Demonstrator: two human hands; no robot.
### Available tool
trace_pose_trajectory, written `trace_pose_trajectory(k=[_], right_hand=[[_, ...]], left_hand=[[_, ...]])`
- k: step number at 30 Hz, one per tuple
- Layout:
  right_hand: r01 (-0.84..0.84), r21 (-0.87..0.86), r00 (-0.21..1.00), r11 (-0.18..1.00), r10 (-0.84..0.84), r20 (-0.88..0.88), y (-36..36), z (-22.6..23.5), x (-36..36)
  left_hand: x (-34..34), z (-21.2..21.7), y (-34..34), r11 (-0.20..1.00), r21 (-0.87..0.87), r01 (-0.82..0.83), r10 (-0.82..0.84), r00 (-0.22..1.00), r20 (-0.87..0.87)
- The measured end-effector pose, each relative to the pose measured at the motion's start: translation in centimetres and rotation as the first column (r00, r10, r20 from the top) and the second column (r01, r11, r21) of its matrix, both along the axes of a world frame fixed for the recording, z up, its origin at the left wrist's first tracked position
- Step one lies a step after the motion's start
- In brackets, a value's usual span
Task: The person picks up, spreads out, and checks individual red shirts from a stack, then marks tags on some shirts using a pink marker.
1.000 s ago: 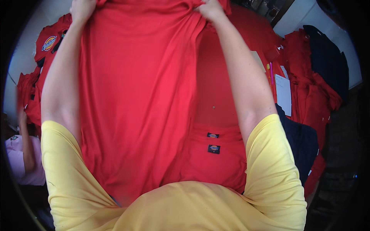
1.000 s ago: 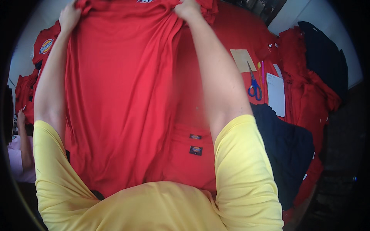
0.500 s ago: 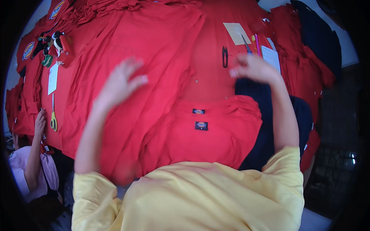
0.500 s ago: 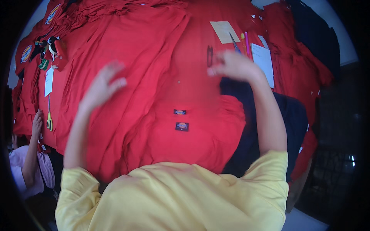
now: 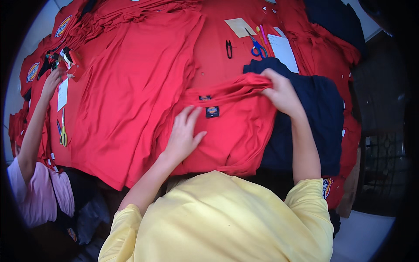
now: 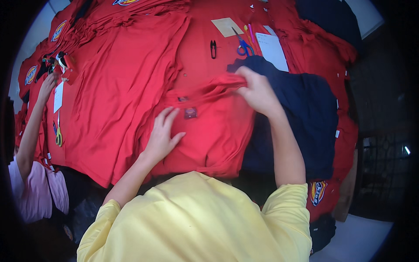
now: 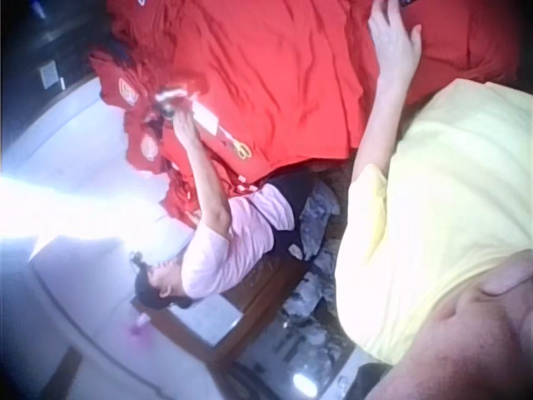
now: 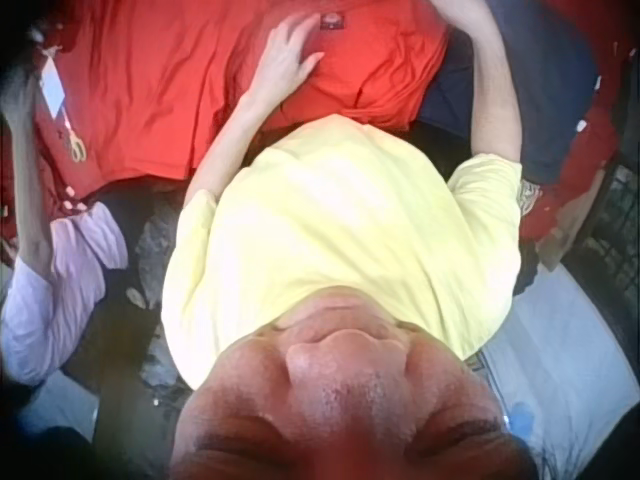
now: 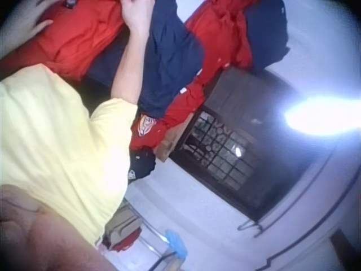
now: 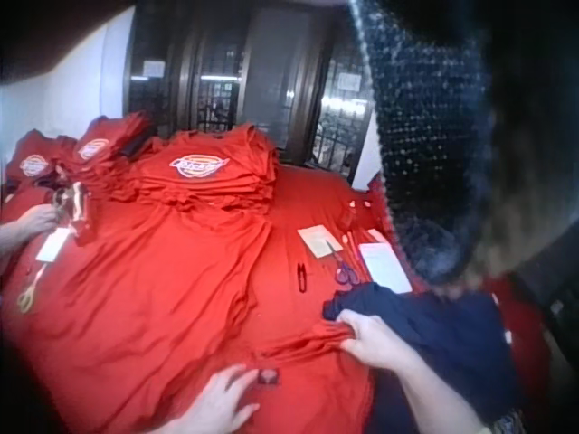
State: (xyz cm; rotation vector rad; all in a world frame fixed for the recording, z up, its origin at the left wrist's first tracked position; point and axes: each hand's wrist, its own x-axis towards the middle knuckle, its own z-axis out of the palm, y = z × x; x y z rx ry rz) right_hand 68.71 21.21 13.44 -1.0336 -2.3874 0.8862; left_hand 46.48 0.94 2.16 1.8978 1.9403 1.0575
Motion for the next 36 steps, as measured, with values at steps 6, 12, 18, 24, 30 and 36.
trace_pose_trajectory(k=[6,12,18,24,30,36], right_hand=[[-0.17,-0.412,0.782,0.895,-0.132,-0.609,-7.4,6.5,4.2],[-0.226,-0.215,0.549,0.95,-0.059,-0.834,-12.3,12.0,0.6],[-0.088,0.228,0.79,0.97,0.207,-0.578,-9.2,19.0,-5.2],[-0.103,0.533,0.957,0.84,0.229,-0.176,-8.0,23.8,-6.4],[-0.176,0.683,0.97,0.708,0.242,0.0,-8.0,26.3,-8.5],[-0.185,0.734,0.973,0.654,0.226,0.044,-6.4,28.4,-9.8]], left_hand=[[-0.2,-0.2,-1.4,0.981,0.058,-0.183,0.18,0.982,0.064],[1.1,3.4,0.2,0.999,-0.028,0.029,-0.022,0.97,0.243],[-2.8,15.1,0.9,0.849,0.495,-0.187,-0.032,0.916,0.4],[-4.3,20.8,-5.9,0.772,0.632,0.073,-0.513,0.66,0.55],[-2.9,19.7,-10.1,0.913,0.356,0.2,-0.405,0.555,0.727],[-1.7,21.0,-13.3,0.89,0.415,-0.192,-0.022,0.889,0.458]])
